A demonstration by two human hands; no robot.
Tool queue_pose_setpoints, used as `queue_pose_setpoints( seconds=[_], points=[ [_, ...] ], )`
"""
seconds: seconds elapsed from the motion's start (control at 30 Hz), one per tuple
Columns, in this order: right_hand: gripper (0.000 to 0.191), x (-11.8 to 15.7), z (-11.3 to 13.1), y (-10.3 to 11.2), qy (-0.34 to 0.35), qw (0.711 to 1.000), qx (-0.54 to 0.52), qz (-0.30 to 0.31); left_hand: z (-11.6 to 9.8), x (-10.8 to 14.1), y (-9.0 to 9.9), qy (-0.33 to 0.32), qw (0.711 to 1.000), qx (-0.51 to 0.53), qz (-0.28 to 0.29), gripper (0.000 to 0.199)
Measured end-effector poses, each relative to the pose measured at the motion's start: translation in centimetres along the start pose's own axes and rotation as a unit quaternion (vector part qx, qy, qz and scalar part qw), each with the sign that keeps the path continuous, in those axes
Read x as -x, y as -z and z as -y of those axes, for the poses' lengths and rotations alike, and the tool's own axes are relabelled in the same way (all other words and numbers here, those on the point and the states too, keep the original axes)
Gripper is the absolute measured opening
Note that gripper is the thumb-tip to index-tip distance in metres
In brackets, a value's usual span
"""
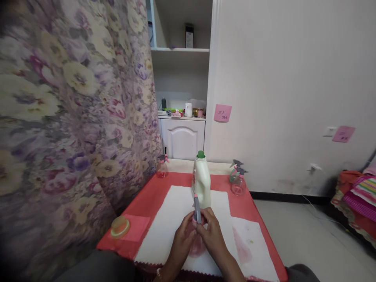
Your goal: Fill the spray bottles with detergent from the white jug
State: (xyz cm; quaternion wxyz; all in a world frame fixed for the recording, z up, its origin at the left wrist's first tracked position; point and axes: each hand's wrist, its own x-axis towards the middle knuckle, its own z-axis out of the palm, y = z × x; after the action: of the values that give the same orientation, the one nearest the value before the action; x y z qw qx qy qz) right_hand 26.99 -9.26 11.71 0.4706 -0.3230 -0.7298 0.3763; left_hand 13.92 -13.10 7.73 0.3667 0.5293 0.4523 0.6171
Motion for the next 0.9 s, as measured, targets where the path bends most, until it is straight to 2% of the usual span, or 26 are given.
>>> queue_pose_setpoints(
  seconds=[0.2,0.4,0.6,0.73,0.9],
  points=[
    [0.015,-0.3,0.1,0.6,0.019,0.999,0.012,0.04,0.5,0.1,0.1,-0.003,1.0,0.002,0.011,0.049],
    [0.019,-0.2,-0.3,-0.2,0.011,0.999,0.023,-0.02,0.1,0.2,0.4,-0.002,0.999,0.04,0.036,0.052],
    [0.016,-0.2,-0.5,-0.7,0.002,0.998,0.025,-0.049,-1.1,0.2,0.9,0.013,0.999,0.007,0.032,0.047],
    [0.019,-0.2,-0.4,-0.9,-0.003,0.998,0.025,-0.063,-1.0,0.6,1.2,0.022,0.999,-0.007,0.036,0.05],
    [0.02,-0.3,-0.2,-1.2,-0.007,0.996,0.022,-0.088,-1.2,0.7,1.1,0.002,0.999,-0.031,0.031,0.054]
  ],
)
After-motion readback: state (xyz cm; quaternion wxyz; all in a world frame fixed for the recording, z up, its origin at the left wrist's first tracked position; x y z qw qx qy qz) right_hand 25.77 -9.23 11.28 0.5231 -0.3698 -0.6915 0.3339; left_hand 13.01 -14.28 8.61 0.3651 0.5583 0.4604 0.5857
